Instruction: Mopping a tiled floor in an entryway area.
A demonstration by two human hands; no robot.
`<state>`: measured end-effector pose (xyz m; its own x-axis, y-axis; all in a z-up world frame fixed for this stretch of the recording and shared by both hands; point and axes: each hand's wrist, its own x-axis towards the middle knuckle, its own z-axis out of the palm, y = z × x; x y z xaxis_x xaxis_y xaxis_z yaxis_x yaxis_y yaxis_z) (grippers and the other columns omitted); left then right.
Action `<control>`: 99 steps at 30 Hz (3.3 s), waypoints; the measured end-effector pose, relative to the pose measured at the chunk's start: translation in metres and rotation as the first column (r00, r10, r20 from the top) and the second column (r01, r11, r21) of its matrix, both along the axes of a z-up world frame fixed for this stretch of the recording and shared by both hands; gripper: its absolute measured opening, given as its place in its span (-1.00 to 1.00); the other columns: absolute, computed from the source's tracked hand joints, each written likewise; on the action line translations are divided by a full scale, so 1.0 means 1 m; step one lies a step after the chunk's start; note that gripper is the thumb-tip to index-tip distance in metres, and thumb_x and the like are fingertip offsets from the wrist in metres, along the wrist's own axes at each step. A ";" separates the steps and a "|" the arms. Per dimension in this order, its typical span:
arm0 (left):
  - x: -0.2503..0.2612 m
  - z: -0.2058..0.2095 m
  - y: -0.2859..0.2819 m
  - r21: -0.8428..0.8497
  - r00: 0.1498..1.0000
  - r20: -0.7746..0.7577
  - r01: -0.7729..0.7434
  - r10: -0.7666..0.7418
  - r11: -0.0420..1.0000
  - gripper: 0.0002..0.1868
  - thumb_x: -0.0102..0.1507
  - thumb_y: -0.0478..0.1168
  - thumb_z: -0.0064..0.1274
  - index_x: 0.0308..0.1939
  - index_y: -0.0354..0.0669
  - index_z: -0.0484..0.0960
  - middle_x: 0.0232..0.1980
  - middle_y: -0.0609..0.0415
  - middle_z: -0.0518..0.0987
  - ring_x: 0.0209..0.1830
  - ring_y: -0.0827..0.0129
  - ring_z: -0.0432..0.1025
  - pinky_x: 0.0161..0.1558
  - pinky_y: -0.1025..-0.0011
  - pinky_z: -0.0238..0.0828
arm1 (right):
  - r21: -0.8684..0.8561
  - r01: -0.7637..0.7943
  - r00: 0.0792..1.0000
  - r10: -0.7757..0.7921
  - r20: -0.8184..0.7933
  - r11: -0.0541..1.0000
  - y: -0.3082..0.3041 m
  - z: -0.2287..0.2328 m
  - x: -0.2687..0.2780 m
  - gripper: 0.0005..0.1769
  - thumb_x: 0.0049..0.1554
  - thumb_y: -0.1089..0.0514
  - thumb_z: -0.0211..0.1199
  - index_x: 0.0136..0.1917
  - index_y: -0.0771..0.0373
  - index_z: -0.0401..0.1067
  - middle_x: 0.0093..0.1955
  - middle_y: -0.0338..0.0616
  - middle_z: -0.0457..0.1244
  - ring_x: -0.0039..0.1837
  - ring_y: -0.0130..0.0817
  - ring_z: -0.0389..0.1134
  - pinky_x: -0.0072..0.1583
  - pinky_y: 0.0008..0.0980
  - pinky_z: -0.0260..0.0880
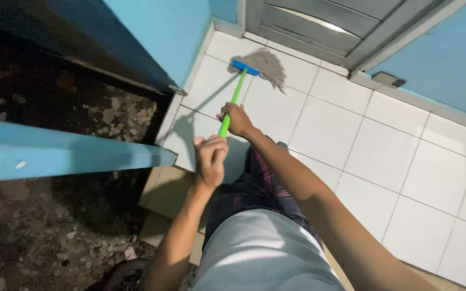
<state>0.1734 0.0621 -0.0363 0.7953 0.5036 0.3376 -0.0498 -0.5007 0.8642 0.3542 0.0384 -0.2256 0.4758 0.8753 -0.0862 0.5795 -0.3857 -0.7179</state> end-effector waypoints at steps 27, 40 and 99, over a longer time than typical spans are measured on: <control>-0.112 -0.006 0.015 -0.061 0.952 0.305 -0.020 0.038 0.998 -0.70 0.18 -0.18 -0.20 -0.62 -0.22 0.23 -0.56 0.02 0.33 -0.54 0.19 0.27 -0.10 0.23 0.19 | -0.051 -0.492 0.842 0.490 0.227 0.869 0.033 -0.043 -0.082 -0.72 0.17 -0.04 0.25 -0.21 0.20 0.46 -0.10 0.11 0.34 0.05 0.10 0.38 0.17 -0.02 0.40; -0.042 -0.125 0.062 0.100 0.994 0.053 -0.100 0.095 0.990 -0.67 0.29 -0.22 -0.27 -0.59 -0.17 0.26 -0.54 0.07 0.33 -0.47 0.16 0.25 -0.13 0.23 0.01 | -0.132 -0.328 0.943 0.333 0.015 0.935 0.033 0.024 -0.065 -0.36 0.00 0.22 0.32 0.32 0.04 0.19 0.63 0.00 -0.09 0.61 0.11 -0.09 0.41 0.46 -0.11; -0.261 0.150 -0.070 -0.043 0.996 -0.038 -0.078 0.076 0.996 -0.79 0.14 -0.27 -0.10 -0.58 -0.27 0.34 -0.54 -0.09 0.34 -0.47 0.04 0.33 -0.28 0.23 0.19 | 0.168 -0.729 0.682 0.723 0.111 0.663 -0.030 -0.015 -0.274 -0.63 -0.04 -0.06 0.32 -0.43 0.28 0.43 -0.34 0.26 0.28 -0.20 0.25 0.31 -0.16 0.09 0.26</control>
